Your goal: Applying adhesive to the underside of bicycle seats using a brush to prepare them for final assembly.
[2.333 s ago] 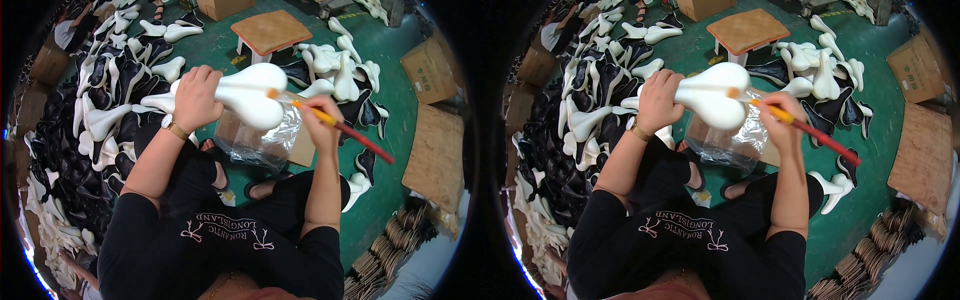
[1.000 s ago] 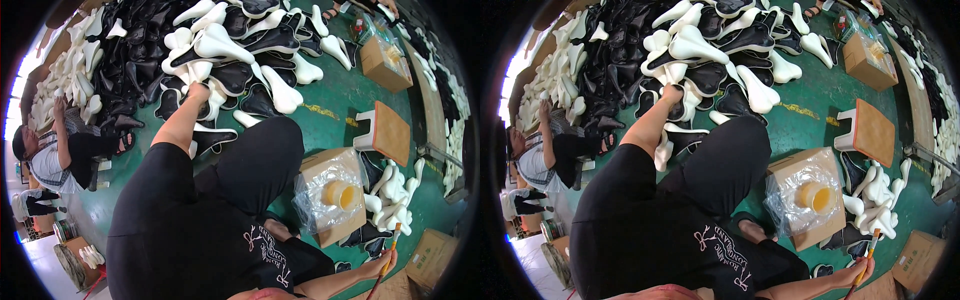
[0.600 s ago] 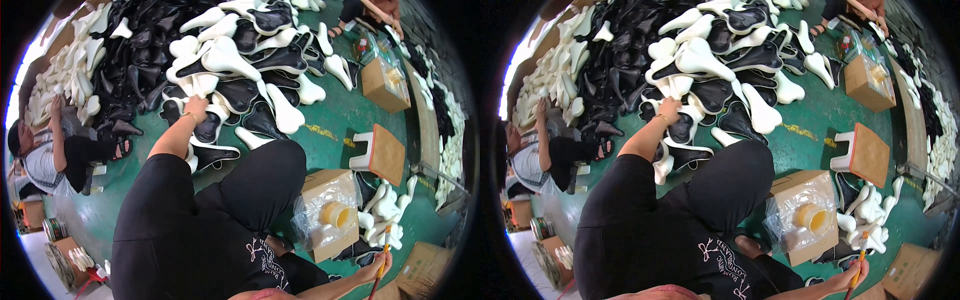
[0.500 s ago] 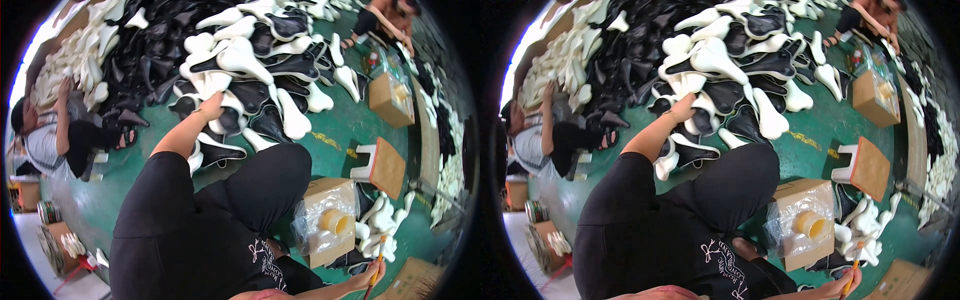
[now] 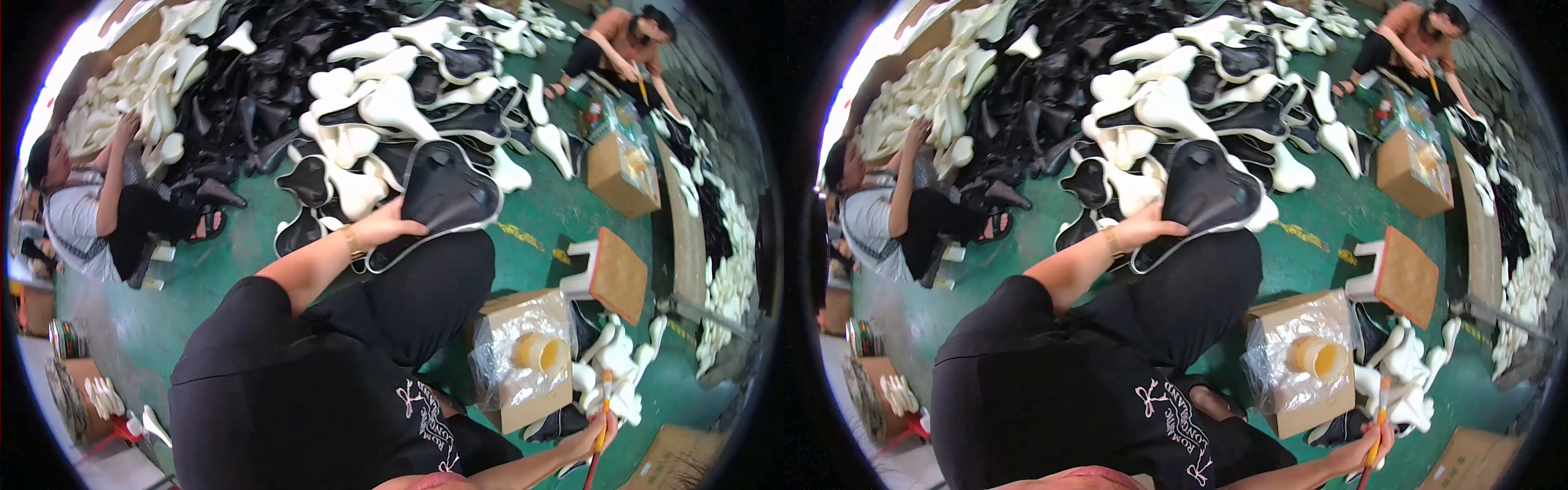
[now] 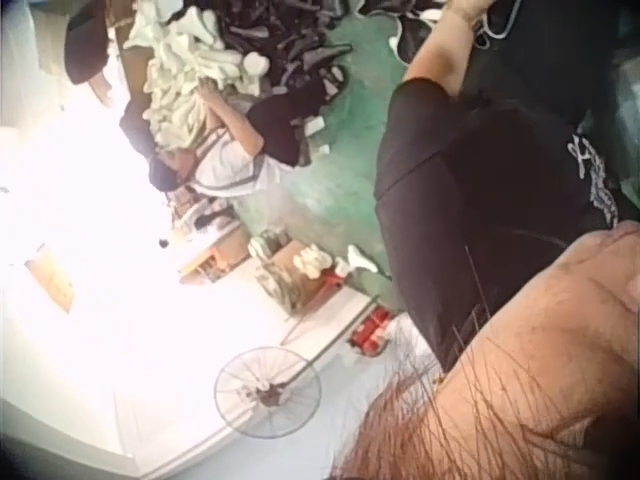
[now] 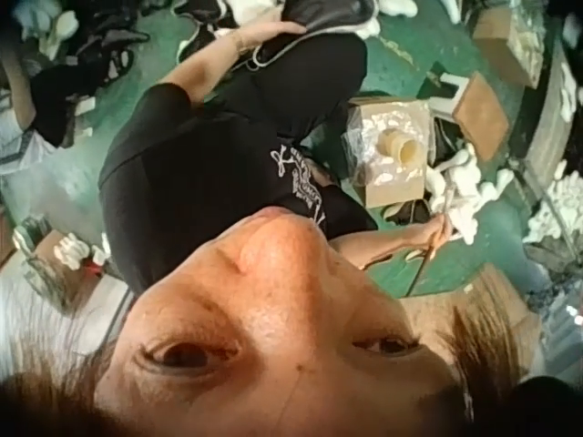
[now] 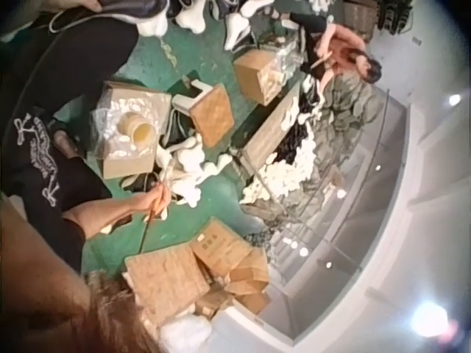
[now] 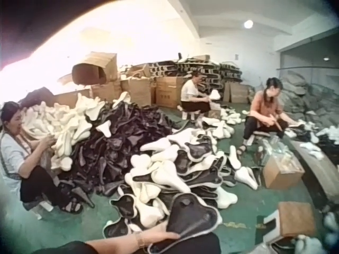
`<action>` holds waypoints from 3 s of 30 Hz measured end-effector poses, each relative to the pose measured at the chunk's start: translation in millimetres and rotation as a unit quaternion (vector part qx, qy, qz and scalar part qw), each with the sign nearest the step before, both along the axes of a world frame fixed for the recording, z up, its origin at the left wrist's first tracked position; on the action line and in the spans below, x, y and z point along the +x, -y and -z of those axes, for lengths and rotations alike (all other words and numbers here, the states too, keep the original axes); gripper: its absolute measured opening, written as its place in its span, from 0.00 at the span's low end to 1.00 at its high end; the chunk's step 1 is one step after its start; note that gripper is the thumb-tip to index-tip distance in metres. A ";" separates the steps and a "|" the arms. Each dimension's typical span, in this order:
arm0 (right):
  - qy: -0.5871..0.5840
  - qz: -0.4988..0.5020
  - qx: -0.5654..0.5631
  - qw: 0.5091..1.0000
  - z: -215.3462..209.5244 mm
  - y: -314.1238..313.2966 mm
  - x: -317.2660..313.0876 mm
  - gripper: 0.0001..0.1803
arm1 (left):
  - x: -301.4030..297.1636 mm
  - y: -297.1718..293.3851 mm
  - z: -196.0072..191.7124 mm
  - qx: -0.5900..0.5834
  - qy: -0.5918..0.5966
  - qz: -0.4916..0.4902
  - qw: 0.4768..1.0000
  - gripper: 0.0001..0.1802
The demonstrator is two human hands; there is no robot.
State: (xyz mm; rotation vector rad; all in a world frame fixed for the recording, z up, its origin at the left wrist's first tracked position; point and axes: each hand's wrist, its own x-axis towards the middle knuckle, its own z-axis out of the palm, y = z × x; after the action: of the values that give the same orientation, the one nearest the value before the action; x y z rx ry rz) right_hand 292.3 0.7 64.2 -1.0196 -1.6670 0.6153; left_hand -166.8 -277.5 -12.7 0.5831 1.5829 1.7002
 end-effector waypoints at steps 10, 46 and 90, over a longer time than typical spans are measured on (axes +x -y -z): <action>0.017 -0.072 -0.107 0.991 21.7 -9.6 -14.3 0.05 | 38.0 -40.7 -118.2 0.080 0.077 0.129 0.985 0.38; 0.046 -0.233 -0.146 0.960 9.6 -11.6 -12.1 0.04 | 141.8 -172.3 -78.8 -0.144 0.218 0.534 0.804 0.39; -0.041 -0.116 -0.182 0.975 9.1 4.8 -29.1 0.03 | 169.3 -185.0 -41.2 0.007 -0.226 0.408 0.884 0.54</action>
State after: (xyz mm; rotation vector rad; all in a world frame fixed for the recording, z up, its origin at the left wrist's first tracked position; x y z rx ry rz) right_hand 263.2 -4.1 55.1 -1.0447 -1.6466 1.1359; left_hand 2.5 -92.5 28.5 1.4923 1.3084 0.9613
